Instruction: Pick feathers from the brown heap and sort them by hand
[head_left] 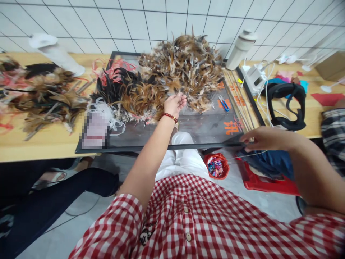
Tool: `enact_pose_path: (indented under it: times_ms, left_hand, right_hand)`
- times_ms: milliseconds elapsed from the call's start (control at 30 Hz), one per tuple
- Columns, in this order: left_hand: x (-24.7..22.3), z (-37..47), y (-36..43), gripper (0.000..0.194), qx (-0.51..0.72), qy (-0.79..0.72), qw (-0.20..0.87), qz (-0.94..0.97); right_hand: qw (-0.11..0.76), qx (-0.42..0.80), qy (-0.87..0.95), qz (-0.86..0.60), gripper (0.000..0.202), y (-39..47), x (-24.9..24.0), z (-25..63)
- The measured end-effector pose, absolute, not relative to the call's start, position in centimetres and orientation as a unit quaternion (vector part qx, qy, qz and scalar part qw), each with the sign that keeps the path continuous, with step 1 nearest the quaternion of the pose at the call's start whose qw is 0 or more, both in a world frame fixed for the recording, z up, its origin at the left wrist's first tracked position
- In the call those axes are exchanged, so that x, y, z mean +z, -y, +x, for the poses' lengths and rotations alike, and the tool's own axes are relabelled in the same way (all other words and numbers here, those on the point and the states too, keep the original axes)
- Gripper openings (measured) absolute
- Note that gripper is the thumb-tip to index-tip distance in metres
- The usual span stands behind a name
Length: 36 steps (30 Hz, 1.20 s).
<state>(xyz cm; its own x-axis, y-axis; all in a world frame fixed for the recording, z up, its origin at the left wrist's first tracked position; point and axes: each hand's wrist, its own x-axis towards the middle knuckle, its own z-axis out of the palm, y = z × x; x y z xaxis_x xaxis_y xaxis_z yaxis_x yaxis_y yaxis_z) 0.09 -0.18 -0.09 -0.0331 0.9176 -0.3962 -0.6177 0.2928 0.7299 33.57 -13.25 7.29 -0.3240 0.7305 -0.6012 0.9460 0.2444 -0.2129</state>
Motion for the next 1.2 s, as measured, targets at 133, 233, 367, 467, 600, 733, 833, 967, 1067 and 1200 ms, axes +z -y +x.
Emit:
enact_pose_path:
  times_ms: [133, 233, 367, 467, 600, 733, 833, 967, 1067, 1200]
  left_hand:
    - [-0.2, 0.2, 0.2, 0.015, 0.575, -0.434, 0.670, 0.178]
    - [-0.3, 0.1, 0.1, 0.016, 0.580, -0.436, 0.666, 0.173]
    - [-0.2, 0.0, 0.3, 0.015, 0.579, -0.436, 0.666, 0.175]
    - [0.1, 0.2, 0.5, 0.016, 0.576, -0.433, 0.670, 0.182]
    - [0.3, 0.5, 0.7, 0.015, 0.572, -0.426, 0.676, 0.186]
    - [0.1, 0.4, 0.7, 0.014, 0.563, -0.417, 0.688, 0.188]
    - [0.0, 0.2, 0.6, 0.014, 0.567, -0.413, 0.690, 0.177]
    - [-0.1, -0.1, 0.5, 0.017, 0.569, -0.414, 0.691, 0.167]
    - [0.0, 0.1, 0.6, 0.020, 0.550, -0.410, 0.705, 0.182]
    - [0.1, 0.4, 0.8, 0.019, 0.526, -0.409, 0.717, 0.204]
  right_hand:
    - [0.046, -0.113, -0.763, 0.635, 0.032, 9.0, 5.8, 29.8]
    - [-0.007, -0.079, -0.722, 0.687, 0.036, 4.3, 3.3, 26.5]
    - [0.009, -0.110, -0.709, 0.697, 0.028, -0.1, 1.7, 24.9]
    - [0.004, -0.118, -0.704, 0.701, 0.013, -1.4, 2.3, 25.6]
    - [-0.279, -0.147, -0.645, 0.696, 0.010, -1.9, 2.8, 24.1]
    - [-0.484, -0.411, -0.552, 0.540, 0.029, -1.9, 1.2, 18.1]
    - [-0.517, -0.507, -0.513, 0.461, 0.057, -1.5, -0.2, 14.2]
    - [-0.535, -0.501, -0.496, 0.464, 0.053, -0.9, -1.2, 12.6]
    - [-0.558, -0.489, -0.458, 0.489, 0.046, -0.6, -1.4, 13.0]
    - [-0.554, -0.496, -0.446, 0.498, 0.047, -0.5, -1.4, 13.2]
